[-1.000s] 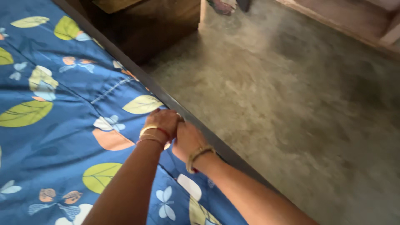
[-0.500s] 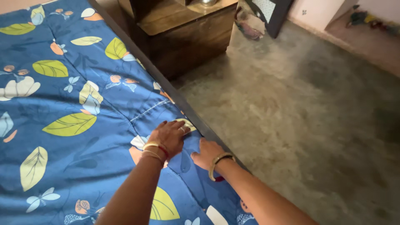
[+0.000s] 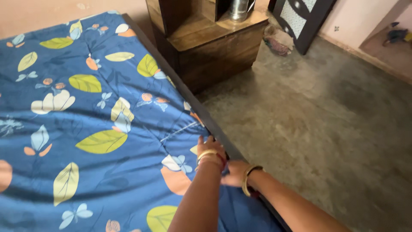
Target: The person spreads a blue floral bedsheet over a mattress, smoothing out wrinkles with both hands and tucking the edges between the mattress and the bed frame.
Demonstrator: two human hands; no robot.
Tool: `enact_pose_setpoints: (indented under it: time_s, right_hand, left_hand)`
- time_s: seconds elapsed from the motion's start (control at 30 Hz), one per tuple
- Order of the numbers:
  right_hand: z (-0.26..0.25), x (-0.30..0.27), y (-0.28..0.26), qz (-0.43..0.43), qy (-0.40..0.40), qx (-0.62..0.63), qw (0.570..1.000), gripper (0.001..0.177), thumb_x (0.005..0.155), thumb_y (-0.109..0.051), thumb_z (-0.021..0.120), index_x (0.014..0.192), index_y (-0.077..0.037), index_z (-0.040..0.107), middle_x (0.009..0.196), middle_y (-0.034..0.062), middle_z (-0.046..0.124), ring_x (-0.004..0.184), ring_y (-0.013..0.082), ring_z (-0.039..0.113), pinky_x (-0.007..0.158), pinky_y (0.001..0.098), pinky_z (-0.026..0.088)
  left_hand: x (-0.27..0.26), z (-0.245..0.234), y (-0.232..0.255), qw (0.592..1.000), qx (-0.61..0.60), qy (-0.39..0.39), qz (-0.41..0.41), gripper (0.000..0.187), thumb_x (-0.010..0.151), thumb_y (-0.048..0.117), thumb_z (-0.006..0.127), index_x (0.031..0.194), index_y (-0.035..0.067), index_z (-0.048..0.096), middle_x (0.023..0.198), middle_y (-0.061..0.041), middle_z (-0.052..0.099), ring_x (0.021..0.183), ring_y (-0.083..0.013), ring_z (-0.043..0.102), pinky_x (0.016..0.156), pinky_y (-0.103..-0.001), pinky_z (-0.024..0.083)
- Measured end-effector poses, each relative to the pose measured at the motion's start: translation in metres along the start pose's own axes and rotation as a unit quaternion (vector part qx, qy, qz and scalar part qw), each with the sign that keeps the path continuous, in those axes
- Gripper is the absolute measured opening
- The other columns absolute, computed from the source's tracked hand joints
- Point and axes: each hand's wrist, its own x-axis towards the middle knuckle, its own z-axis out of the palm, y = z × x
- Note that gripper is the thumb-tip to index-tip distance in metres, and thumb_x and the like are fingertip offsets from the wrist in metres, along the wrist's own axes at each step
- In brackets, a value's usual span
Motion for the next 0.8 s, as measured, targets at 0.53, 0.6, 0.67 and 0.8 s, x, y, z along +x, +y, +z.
enact_pose_setpoints:
  time_s: [0.53, 0.6, 0.67, 0.8]
  right_hand:
    - [-0.021, 0.155, -0.082, -0.077, 0.268, 0.042, 0.959, 0.08, 0.087, -0.041, 0.071, 0.141, 0.012, 0.043, 0.153, 0.0295, 0.043, 0.145, 0.0406, 0.041, 0.117, 0.0422, 0.034]
    - [-0.031, 0.158, -0.084, 0.001, 0.181, 0.054, 0.982, 0.087, 0.091, -0.047, 0.067, 0.15, 0.01, 0.037, 0.155, 0.0271, 0.044, 0.147, 0.0354, 0.042, 0.121, 0.0367, 0.035]
    - [-0.043, 0.162, -0.088, 0.02, 0.14, 0.045, 0.989, 0.1, 0.088, -0.052, 0.063, 0.157, 0.008, 0.023, 0.16, 0.0243, 0.034, 0.147, 0.0331, 0.038, 0.119, 0.0356, 0.031]
    - [-0.063, 0.158, -0.1, 0.029, 0.115, 0.03, 0.993, 0.11, 0.086, -0.069, 0.058, 0.155, 0.009, 0.022, 0.163, 0.0233, 0.027, 0.151, 0.0324, 0.029, 0.121, 0.0352, 0.025]
  left_hand:
    - [0.033, 0.062, -0.037, 0.996, 0.016, 0.02, 0.085, 0.063, 0.092, 0.048, 0.051, 0.148, 0.02, 0.045, 0.156, -0.009, 0.041, 0.146, -0.034, 0.033, 0.117, -0.053, 0.025]
    - [0.024, 0.055, -0.029, 0.995, 0.061, 0.044, 0.068, 0.06, 0.096, 0.048, 0.048, 0.146, 0.015, 0.047, 0.154, -0.012, 0.044, 0.144, -0.0362, 0.036, 0.117, -0.055, 0.026]
    - [0.017, 0.039, -0.031, 0.991, 0.108, 0.072, 0.044, 0.058, 0.1, 0.048, 0.044, 0.144, 0.011, 0.05, 0.152, -0.016, 0.047, 0.141, -0.0385, 0.039, 0.117, -0.057, 0.027]
    - [0.004, 0.033, -0.048, 0.984, 0.043, 0.125, 0.121, 0.036, 0.092, 0.03, 0.057, 0.12, 0.011, 0.068, 0.128, -0.016, 0.065, 0.124, -0.0361, 0.058, 0.11, -0.051, 0.043]
